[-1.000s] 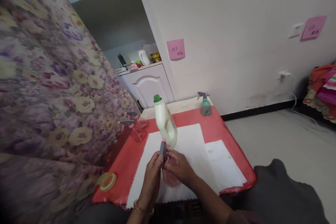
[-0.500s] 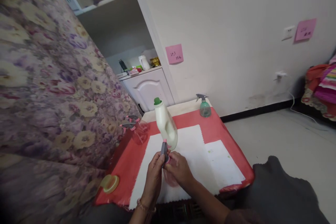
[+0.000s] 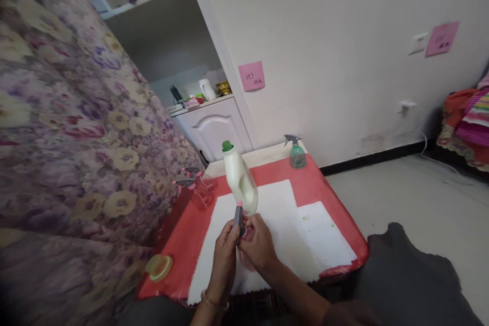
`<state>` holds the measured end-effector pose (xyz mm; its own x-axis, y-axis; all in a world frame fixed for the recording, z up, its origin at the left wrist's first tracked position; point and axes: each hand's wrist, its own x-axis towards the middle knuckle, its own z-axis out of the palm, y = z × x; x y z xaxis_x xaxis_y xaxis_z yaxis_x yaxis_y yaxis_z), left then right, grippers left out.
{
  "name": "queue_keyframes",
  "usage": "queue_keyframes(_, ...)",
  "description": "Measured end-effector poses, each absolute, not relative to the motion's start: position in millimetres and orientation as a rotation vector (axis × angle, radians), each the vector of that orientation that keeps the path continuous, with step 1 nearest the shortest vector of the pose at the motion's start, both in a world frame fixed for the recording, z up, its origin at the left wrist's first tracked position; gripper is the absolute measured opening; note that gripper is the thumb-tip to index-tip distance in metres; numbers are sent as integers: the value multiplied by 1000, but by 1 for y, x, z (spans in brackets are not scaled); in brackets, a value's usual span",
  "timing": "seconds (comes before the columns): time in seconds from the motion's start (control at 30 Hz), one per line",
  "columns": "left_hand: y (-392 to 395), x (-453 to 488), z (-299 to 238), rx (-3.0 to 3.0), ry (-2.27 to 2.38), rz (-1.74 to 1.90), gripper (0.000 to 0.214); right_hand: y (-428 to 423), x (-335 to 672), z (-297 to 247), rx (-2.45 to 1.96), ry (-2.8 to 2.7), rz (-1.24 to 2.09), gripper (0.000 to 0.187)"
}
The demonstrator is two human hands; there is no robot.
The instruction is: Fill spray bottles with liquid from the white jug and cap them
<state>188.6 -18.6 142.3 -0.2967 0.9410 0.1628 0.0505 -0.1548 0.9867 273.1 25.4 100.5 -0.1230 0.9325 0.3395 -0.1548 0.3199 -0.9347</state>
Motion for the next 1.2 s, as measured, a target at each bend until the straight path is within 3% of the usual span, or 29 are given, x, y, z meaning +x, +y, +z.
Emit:
queue_keyframes(0.27,-18,185,143,1233,1360,1531,33,33,283,102,-652,-1427,1273,15)
queue_keyframes(0.43,-20,187,144,1219,1322,1544,36,47,306,115,-334,-1682,1491,25)
queue_keyframes(0.53,-20,188,145,1206,1337,1558,37,45,306,118,-303,-1677,1454,24)
queue_keyframes(0.73,-22,187,146,1198,1401,1538,38,28,277,102,-639,-1416,1336,26)
queue_keyframes(1.03,-16,178,141,1158,1412,1544,41,36,288,111,-552,-1563,1165,16)
queue_keyframes(1.2,-14,177,141,1124,1434,1524,48,33,285,115,-620,-1492,1188,27)
